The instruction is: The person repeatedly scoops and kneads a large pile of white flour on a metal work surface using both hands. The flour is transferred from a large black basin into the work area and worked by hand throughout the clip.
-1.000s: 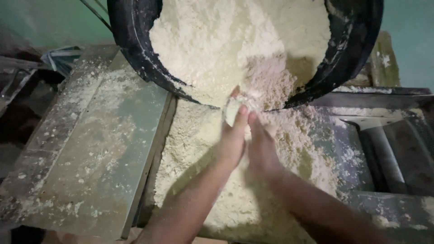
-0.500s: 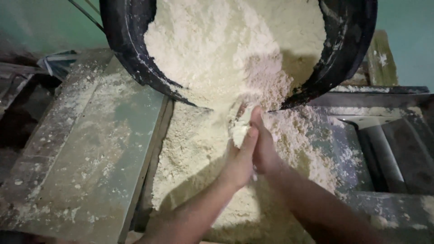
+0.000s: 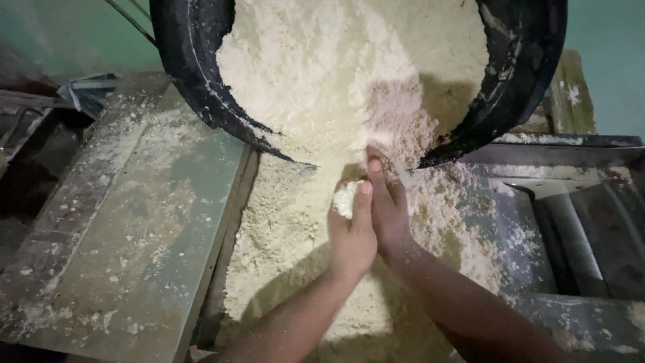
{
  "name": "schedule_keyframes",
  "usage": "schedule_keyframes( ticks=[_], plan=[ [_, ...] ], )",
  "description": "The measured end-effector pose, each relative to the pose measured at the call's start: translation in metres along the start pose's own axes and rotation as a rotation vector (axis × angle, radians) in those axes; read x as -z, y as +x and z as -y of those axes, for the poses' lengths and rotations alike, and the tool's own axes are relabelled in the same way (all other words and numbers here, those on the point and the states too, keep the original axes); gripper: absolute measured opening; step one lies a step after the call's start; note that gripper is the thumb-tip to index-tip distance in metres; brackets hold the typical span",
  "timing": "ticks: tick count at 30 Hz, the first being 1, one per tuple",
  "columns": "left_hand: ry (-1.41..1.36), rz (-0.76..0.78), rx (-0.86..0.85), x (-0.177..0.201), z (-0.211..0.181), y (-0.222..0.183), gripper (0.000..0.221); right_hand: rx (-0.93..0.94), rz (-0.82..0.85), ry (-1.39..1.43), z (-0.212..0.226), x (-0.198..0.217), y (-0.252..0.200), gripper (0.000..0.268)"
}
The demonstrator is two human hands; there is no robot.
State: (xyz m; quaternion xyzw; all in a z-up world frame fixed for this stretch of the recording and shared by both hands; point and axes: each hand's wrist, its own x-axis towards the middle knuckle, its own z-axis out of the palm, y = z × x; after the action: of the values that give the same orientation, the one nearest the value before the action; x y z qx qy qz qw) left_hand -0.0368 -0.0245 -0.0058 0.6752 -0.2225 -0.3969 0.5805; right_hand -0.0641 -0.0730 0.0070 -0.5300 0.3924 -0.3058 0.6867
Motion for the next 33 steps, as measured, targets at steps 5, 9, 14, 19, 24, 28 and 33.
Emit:
schedule_keyframes(
  ticks=[5,9,14,19,24,28,33],
  plan=[
    [0.492,0.03,-0.088,0.038,0.006,0.019,0.061,0.061,0.058,-0.417,-0.02,0.025,0.002,0.04],
    [1.097,0.04,-0.606,0.066,0.035,0.01,0.057,0.258,0.081,-0.448,-0.059,0.075,0.007,0.035],
    [1.605,-0.043,-1.076,0.089,0.082,0.006,0.128,0.352,0.104,-1.045,-0.084,0.145,0.012,0.074],
    [1.178,0.084,-0.217,0.094,0.063,0.051,0.133,0.229,0.113,-1.128,-0.123,0.162,0.062,0.066],
    [0.891,0.005,-0.339,0.073,0.059,0.061,0.12,0.088,-0.04,-0.525,-0.096,0.083,0.053,0.059],
    [0.766,0.049,-0.339,0.048,0.031,0.028,0.09,-0.174,-0.29,0.329,-0.074,0.039,0.022,0.068],
    [0.44,-0.027,-0.099,0.013,0.027,0.025,0.086,-0.356,-0.214,-0.068,-0.031,0.028,-0.004,0.077]
  ],
)
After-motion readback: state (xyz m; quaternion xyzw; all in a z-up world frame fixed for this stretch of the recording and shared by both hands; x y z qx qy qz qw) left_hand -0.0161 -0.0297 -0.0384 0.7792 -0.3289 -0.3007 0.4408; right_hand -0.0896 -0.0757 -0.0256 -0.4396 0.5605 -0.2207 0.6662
